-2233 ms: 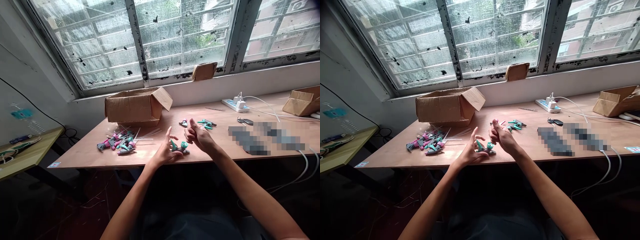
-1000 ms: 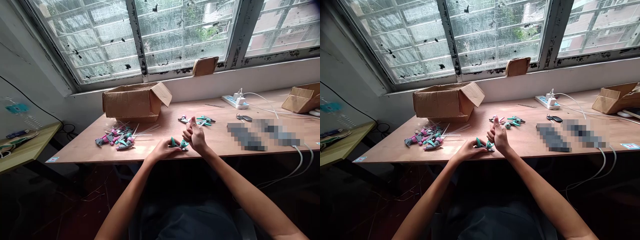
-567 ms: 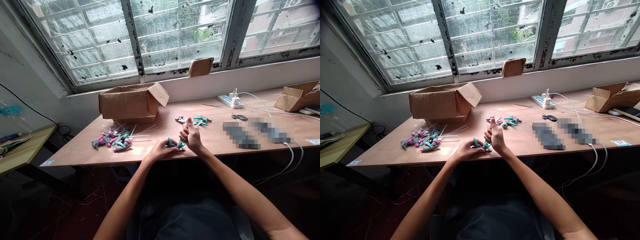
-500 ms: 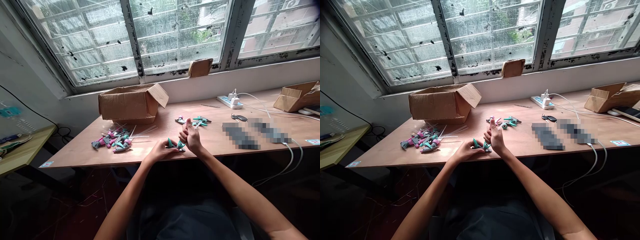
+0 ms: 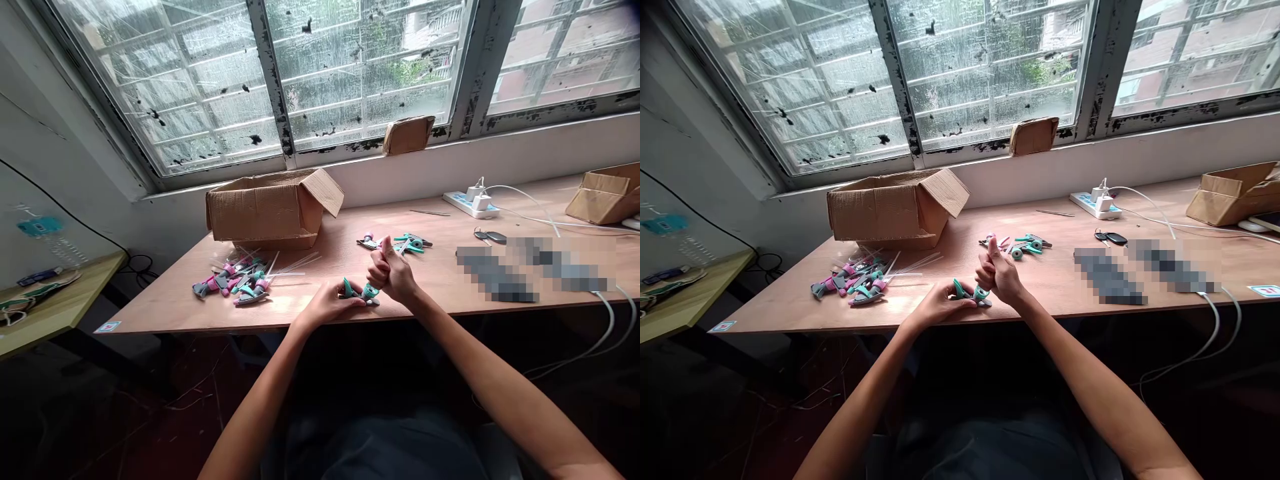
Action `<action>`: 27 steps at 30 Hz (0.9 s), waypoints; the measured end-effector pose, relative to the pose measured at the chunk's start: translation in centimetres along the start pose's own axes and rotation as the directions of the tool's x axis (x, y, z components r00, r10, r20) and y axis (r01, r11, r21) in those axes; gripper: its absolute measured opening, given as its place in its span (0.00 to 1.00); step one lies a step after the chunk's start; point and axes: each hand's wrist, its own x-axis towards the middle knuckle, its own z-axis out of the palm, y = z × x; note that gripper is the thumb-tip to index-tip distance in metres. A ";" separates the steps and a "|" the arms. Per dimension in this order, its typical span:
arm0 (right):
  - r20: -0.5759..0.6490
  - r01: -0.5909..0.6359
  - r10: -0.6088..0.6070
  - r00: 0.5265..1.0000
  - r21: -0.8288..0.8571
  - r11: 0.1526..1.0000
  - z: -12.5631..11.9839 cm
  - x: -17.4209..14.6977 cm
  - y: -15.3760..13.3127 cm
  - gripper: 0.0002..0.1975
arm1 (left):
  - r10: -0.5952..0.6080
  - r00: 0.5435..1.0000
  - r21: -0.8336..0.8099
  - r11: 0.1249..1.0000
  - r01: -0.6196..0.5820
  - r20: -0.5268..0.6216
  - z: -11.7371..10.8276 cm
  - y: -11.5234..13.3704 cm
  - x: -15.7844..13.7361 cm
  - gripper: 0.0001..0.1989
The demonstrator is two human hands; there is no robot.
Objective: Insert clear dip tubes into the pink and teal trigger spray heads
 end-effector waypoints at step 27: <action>0.020 0.197 -0.199 0.980 -0.251 0.948 -1.2 0.6 -1.6 0.30 | -0.065 0.998 -0.053 0.997 0.063 -0.026 -2.3 1.2 -0.9 0.24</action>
